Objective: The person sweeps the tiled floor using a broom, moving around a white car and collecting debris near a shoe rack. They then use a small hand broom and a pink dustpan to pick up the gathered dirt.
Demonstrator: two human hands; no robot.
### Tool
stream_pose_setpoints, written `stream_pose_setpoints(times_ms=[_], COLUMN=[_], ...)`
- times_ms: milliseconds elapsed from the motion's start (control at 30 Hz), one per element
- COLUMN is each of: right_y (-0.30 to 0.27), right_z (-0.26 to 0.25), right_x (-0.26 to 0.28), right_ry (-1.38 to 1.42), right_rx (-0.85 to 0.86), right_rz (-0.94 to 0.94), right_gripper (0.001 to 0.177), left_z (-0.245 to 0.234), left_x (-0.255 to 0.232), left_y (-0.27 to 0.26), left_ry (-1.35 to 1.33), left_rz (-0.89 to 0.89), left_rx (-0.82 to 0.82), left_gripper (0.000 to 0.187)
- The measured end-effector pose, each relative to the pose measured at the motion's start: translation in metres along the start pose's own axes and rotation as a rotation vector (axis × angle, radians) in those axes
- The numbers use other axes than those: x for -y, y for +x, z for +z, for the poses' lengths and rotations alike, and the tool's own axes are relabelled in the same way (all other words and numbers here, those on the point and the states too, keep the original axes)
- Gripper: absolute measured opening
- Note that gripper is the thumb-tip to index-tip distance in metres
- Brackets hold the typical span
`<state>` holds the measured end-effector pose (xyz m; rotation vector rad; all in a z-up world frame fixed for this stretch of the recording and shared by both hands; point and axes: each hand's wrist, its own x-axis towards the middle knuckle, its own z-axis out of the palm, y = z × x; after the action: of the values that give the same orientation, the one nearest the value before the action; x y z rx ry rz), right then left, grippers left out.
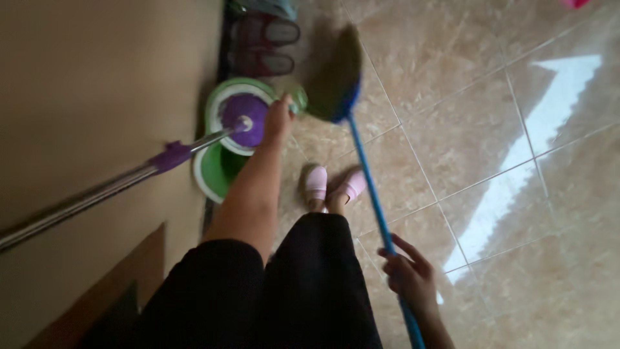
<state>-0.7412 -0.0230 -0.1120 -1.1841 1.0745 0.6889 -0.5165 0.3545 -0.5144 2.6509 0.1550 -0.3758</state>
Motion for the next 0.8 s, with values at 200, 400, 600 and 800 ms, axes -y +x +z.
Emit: stream_pose_setpoints(times_ms=[200,400,600,800], right_y=[0.026,0.024,-0.013,-0.037], right_z=[-0.143,-0.167,-0.161,-0.083], right_x=[-0.06,-0.029,-0.031,-0.035], right_ry=[0.007,-0.185,-0.007,0.338], right_rx=[-0.37,-0.737,-0.416,-0.104], right_rz=[-0.125,-0.204,-0.215,-0.1], right_gripper=[0.05,0.048,0.061,0.062], left_z=[0.058,0.089,0.078,0.059], left_x=[0.041,0.045,0.023,-0.074], left_y=[0.043,0.068,0.073,0.02], left_ry=[-0.052,-0.177,0.113,0.131], left_rz=[0.077,-0.115,-0.066,-0.42], left_rx=[-0.126,-0.091,-0.095,0.216], left_gripper=[0.027,0.036,0.045,0.079])
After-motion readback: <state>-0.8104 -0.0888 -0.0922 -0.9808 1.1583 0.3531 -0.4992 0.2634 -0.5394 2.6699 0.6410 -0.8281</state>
